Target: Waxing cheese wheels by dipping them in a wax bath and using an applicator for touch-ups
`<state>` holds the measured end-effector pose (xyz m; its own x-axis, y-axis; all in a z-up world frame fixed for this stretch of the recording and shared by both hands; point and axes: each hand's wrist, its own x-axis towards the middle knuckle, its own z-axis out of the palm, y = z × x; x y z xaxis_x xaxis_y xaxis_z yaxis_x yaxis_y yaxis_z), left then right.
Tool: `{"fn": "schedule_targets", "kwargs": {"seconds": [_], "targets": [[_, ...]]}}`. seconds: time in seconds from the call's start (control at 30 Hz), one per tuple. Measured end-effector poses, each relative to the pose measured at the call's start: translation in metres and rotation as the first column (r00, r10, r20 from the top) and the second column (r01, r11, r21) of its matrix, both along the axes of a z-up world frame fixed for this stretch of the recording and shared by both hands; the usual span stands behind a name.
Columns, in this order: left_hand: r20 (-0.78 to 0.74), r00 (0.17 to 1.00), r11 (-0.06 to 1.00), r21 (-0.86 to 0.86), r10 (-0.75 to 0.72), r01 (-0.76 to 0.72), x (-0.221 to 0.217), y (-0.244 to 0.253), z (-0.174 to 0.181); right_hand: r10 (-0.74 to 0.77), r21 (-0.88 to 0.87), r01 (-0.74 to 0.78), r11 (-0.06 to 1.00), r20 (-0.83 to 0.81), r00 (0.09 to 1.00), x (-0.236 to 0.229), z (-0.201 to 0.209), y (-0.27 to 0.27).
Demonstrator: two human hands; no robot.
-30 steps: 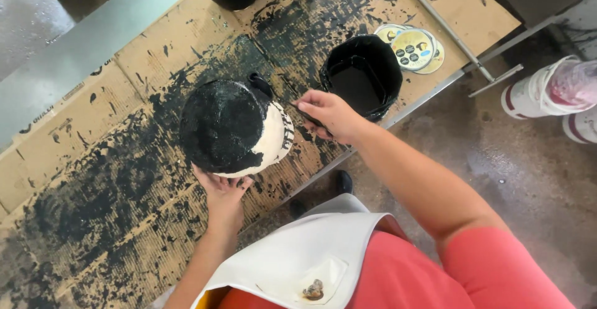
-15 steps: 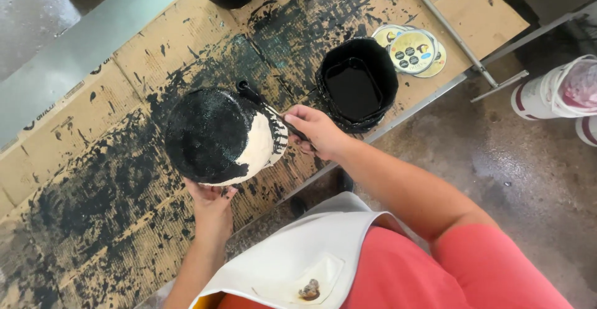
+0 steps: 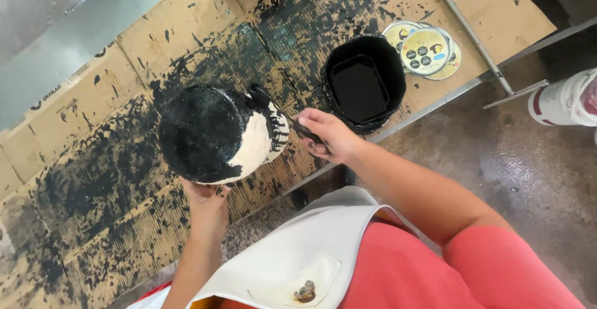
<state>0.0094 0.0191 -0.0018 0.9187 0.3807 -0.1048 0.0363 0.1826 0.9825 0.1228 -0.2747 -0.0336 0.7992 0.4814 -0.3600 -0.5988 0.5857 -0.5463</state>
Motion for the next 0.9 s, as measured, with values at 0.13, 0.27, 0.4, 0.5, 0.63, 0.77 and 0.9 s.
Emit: {"fn": "schedule_targets", "kwargs": {"seconds": [0.13, 0.27, 0.4, 0.5, 0.63, 0.77, 0.9], "targets": [[-0.028, 0.999, 0.999, 0.019, -0.033, 0.033, -0.001, 0.0, 0.015, 0.079, -0.014, -0.079, 0.997, 0.011, 0.997, -0.014, 0.02, -0.018], [-0.013, 0.998, 0.997, 0.037, -0.066, 0.066, -0.002, 0.006, 0.002, 0.118, -0.072, -0.123, 0.99, -0.065, 0.991, -0.052, 0.028, -0.034], [0.007, 1.0, 1.0, 0.02, -0.015, 0.015, -0.011, 0.015, -0.02, 0.105, -0.147, -0.101, 0.984, 0.024, 0.994, -0.034, 0.032, -0.024], [0.035, 0.999, 1.0, -0.001, -0.011, 0.011, -0.005, 0.001, -0.014, 0.05, -0.24, -0.006, 0.971, 0.179, 0.983, -0.01, 0.05, 0.0], [0.056, 0.998, 1.0, 0.004, 0.02, -0.021, -0.011, 0.005, -0.025, 0.048, -0.379, 0.072, 0.923, 0.297, 0.954, -0.017, 0.062, 0.005], [0.053, 0.997, 0.998, -0.03, 0.053, -0.052, 0.0, -0.001, -0.017, 0.086, -0.434, 0.01, 0.901, 0.2, 0.976, -0.072, 0.043, -0.014], [0.065, 0.994, 0.994, -0.081, 0.083, -0.078, 0.003, 0.004, -0.031, 0.065, -0.345, 0.022, 0.938, 0.239, 0.969, -0.061, 0.039, -0.008]]}}
